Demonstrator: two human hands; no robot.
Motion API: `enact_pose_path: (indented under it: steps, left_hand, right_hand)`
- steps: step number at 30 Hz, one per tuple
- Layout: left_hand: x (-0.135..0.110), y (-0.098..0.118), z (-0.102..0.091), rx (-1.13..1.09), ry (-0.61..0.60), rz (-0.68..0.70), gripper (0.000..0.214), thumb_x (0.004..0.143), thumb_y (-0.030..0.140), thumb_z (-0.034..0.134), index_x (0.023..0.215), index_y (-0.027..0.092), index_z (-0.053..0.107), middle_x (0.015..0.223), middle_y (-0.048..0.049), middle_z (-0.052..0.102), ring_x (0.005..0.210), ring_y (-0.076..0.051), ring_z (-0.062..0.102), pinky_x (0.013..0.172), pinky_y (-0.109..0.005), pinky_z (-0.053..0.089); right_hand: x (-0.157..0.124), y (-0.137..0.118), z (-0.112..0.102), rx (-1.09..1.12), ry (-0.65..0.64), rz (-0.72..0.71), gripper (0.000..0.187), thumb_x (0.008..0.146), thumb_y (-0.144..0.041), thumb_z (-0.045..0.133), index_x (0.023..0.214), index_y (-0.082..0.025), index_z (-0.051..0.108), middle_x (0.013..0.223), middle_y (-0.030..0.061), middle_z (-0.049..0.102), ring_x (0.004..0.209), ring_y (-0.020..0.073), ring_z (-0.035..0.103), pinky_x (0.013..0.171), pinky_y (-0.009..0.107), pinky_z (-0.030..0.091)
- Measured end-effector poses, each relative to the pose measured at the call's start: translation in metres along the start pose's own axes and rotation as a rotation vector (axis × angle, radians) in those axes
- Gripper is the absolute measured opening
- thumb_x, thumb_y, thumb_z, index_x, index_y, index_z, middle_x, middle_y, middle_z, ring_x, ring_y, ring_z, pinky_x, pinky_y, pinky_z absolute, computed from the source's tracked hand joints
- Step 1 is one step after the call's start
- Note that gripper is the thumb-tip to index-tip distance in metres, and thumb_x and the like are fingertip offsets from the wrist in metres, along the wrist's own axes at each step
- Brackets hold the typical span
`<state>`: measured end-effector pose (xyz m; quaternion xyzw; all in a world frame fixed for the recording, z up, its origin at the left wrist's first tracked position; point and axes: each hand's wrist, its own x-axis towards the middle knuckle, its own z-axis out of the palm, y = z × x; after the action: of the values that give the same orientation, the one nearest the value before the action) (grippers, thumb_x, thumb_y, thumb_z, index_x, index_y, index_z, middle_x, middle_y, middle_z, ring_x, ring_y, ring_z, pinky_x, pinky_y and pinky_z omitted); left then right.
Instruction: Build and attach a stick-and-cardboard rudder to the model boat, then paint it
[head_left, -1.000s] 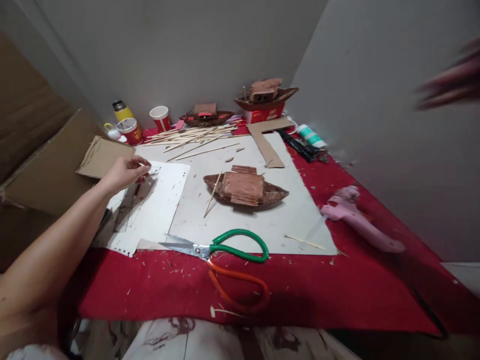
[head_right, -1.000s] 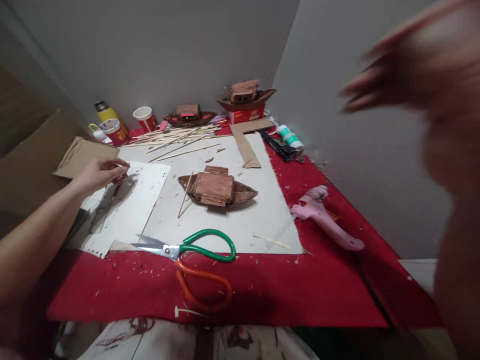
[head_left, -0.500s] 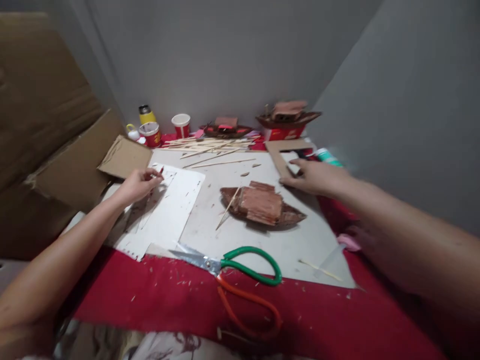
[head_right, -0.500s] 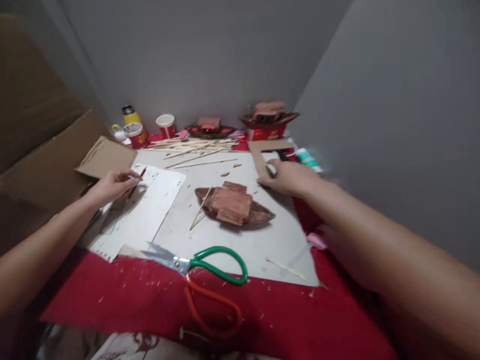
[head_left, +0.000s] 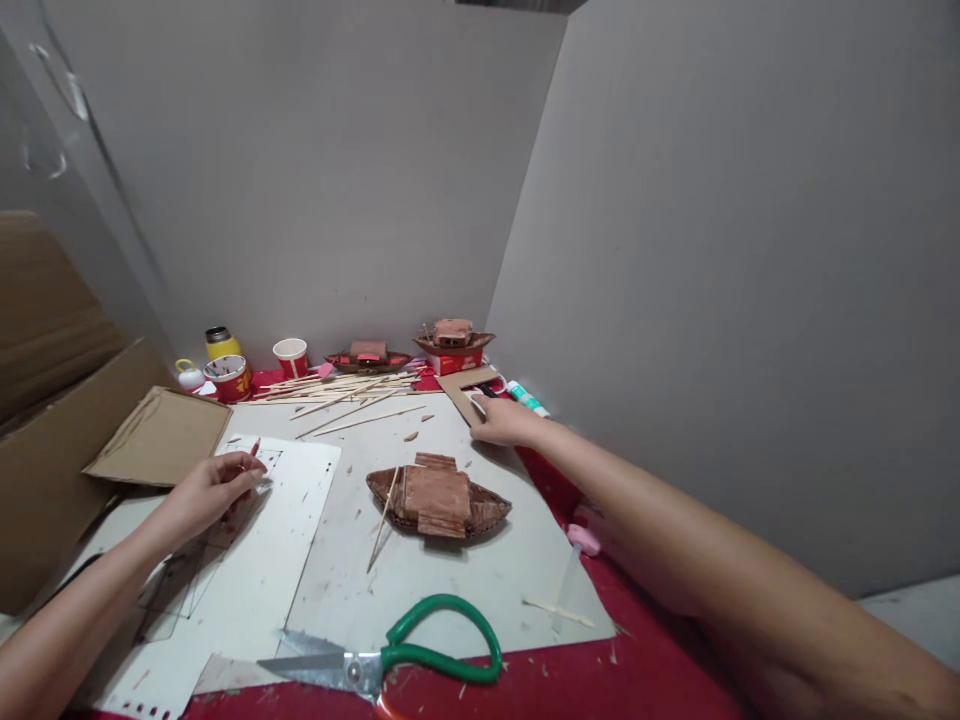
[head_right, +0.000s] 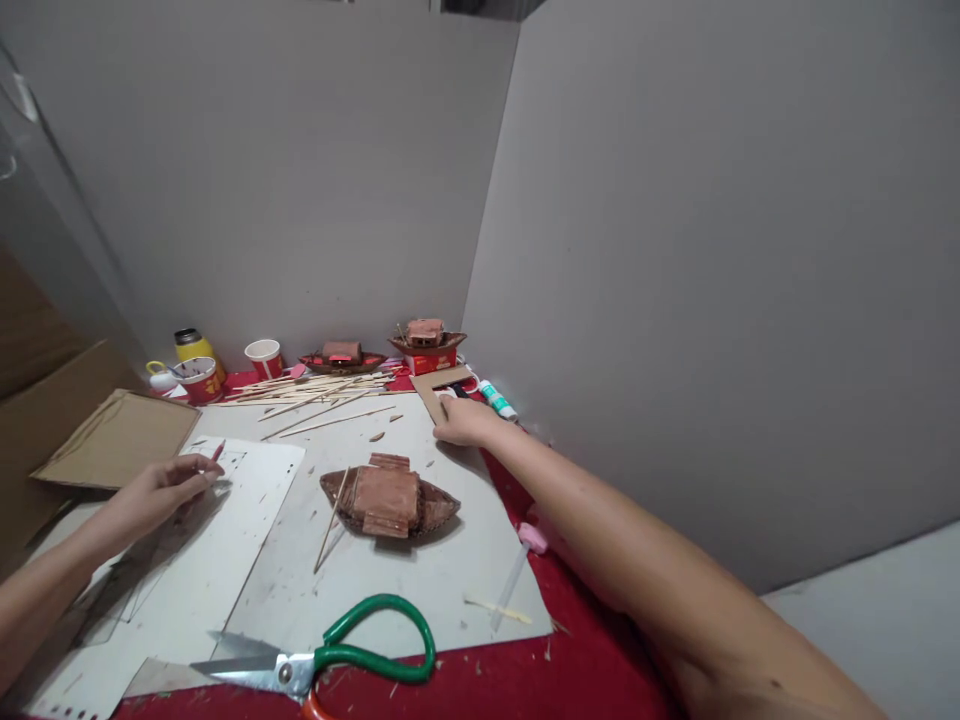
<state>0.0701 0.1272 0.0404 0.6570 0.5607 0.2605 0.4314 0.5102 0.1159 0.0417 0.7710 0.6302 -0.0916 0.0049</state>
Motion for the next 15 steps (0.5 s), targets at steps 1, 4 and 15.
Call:
enact_pose_path:
  steps: [1, 4, 15]
  left_hand:
    - [0.000, 0.000, -0.001, 0.008, -0.007, -0.003, 0.048, 0.063, 0.059, 0.070, 0.085, 0.017, 0.063, 0.050, 0.0060, 0.045, 0.044, -0.012, 0.040, 0.041, -0.023, 0.038]
    - [0.000, 0.002, -0.002, 0.037, -0.013, -0.015, 0.049, 0.064, 0.060, 0.069, 0.087, 0.017, 0.063, 0.051, 0.0055, 0.046, 0.045, -0.012, 0.041, 0.041, -0.023, 0.037]
    - [-0.005, 0.012, 0.004, 0.050, -0.055, 0.000, 0.045, 0.069, 0.057, 0.066, 0.089, 0.017, 0.063, 0.051, 0.0058, 0.049, 0.042, -0.012, 0.043, 0.039, -0.022, 0.035]
  right_hand:
    - [0.000, 0.002, -0.001, 0.020, 0.001, 0.004, 0.035, 0.094, -0.034, 0.059, 0.125, -0.017, 0.056, 0.125, 0.0097, 0.059, 0.105, 0.0228, 0.062, 0.088, 0.044, 0.053]
    - [0.000, 0.007, -0.004, 0.105, 0.015, 0.013, 0.035, 0.094, -0.034, 0.059, 0.125, -0.017, 0.056, 0.126, 0.0098, 0.058, 0.106, 0.0231, 0.061, 0.088, 0.045, 0.053]
    - [-0.014, 0.022, -0.008, 0.714, 0.011, 0.210, 0.029, 0.095, -0.034, 0.058, 0.117, -0.015, 0.059, 0.106, 0.0064, 0.065, 0.084, 0.0162, 0.065, 0.071, 0.033, 0.057]
